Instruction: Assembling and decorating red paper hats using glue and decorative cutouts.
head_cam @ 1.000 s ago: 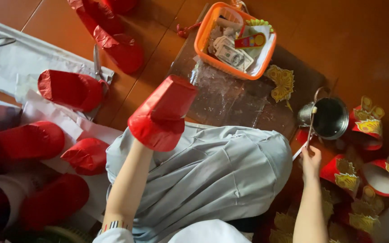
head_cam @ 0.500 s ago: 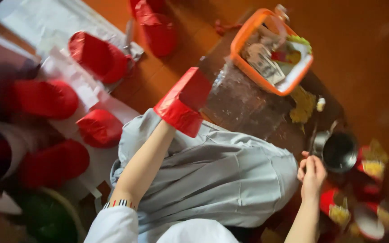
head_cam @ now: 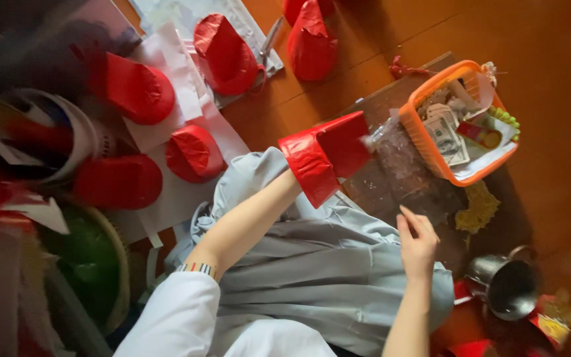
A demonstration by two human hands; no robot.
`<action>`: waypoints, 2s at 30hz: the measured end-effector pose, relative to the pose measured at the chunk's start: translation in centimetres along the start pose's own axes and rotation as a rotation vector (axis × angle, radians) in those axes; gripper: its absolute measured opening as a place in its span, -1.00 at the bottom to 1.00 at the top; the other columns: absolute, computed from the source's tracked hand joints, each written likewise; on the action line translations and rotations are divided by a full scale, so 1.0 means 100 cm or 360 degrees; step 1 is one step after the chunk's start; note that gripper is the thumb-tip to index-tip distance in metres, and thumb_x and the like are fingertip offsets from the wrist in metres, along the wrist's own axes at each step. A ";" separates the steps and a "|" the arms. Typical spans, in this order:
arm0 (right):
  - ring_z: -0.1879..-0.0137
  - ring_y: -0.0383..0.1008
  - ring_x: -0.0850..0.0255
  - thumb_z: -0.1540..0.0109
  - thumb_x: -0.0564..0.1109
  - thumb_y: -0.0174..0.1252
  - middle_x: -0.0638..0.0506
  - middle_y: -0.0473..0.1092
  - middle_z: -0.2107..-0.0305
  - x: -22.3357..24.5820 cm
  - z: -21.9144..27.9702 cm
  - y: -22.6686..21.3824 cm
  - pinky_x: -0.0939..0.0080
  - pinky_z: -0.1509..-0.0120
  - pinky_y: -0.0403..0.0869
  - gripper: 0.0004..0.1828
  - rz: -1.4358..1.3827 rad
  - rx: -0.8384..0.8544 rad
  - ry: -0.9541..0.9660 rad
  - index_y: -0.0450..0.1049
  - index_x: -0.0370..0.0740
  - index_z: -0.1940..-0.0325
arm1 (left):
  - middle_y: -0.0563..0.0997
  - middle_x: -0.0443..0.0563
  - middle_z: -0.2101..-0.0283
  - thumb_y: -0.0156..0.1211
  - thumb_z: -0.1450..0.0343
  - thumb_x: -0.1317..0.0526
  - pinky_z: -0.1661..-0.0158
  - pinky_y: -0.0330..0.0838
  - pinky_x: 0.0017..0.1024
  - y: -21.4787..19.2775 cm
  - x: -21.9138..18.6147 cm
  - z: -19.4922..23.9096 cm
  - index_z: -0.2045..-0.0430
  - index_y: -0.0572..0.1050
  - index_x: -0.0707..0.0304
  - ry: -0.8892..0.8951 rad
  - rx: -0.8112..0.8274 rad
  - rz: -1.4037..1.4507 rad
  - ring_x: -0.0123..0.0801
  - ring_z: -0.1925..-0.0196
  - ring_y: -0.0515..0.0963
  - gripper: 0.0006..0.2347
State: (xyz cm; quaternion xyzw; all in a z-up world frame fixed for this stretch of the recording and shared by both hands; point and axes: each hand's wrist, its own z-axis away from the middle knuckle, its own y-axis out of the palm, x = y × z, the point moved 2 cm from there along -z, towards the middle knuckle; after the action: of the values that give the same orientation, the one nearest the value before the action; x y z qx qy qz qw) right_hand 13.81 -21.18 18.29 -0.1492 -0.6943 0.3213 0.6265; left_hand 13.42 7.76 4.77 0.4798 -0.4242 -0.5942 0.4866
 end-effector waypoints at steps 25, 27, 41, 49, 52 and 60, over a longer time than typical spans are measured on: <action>0.25 0.36 0.41 -0.37 -0.18 0.15 0.10 0.50 0.35 -0.003 0.001 0.035 0.37 0.16 0.37 -0.66 -0.0243 0.0200 0.0385 0.54 -0.19 -0.24 | 0.58 0.13 -0.06 0.07 -0.48 0.06 0.03 0.56 -0.13 -0.049 0.042 -0.066 -0.11 0.42 0.23 -0.0251 0.0057 0.0300 -0.10 0.03 0.60 -0.64; 0.24 0.37 0.43 -0.33 -0.22 0.18 0.13 0.49 0.34 -0.005 0.003 0.033 0.39 0.17 0.37 -0.65 -0.0297 0.0271 0.0290 0.55 -0.21 -0.21 | 0.59 0.14 0.01 0.11 -0.47 0.08 0.08 0.57 -0.13 -0.041 0.037 -0.068 -0.05 0.43 0.24 -0.0274 0.0065 0.0337 -0.09 0.08 0.61 -0.67; 0.30 0.37 0.22 -0.33 -0.25 0.17 -0.05 0.38 0.38 0.028 0.001 0.022 0.24 0.15 0.39 -0.69 0.0161 0.0279 -0.0061 0.52 -0.29 -0.17 | 0.63 0.14 0.22 0.24 -0.42 0.12 0.16 0.58 -0.16 -0.001 -0.005 -0.031 0.18 0.50 0.27 -0.0110 0.0116 0.0406 -0.11 0.21 0.62 -0.77; 0.31 0.50 0.14 -0.28 -0.25 0.17 -0.18 0.49 0.36 0.031 0.000 0.025 0.13 0.14 0.46 -0.66 0.0258 0.0273 -0.0155 0.55 -0.21 -0.15 | 0.63 0.10 0.23 0.24 -0.40 0.11 0.13 0.57 -0.21 0.027 -0.012 -0.013 0.21 0.51 0.26 -0.0107 0.0168 0.0293 -0.15 0.18 0.61 -0.77; 0.24 0.57 0.13 -0.32 -0.24 0.18 -0.23 0.52 0.27 0.024 -0.011 0.009 0.15 0.10 0.49 -0.69 0.0235 0.0201 -0.0179 0.53 -0.22 -0.16 | 0.63 0.09 0.23 0.25 -0.39 0.10 0.12 0.56 -0.23 0.024 0.000 -0.022 0.23 0.51 0.26 -0.0096 0.0197 0.0280 -0.17 0.17 0.61 -0.77; 0.20 0.58 0.16 -0.28 -0.24 0.22 -0.26 0.55 0.23 0.047 -0.008 0.016 0.20 0.08 0.48 -0.67 0.0208 0.0241 -0.0171 0.56 -0.26 -0.14 | 0.64 0.05 0.24 0.25 -0.37 0.09 0.08 0.55 -0.27 0.036 -0.004 -0.028 0.27 0.52 0.25 -0.0046 0.0287 0.0179 -0.21 0.14 0.61 -0.77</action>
State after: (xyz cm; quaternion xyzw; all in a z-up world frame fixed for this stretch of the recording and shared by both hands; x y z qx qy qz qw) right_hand 13.50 -16.96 20.92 -0.1289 -0.6893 0.4205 0.5757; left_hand 16.79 7.45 7.82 0.4884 -0.5092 -0.5323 0.4678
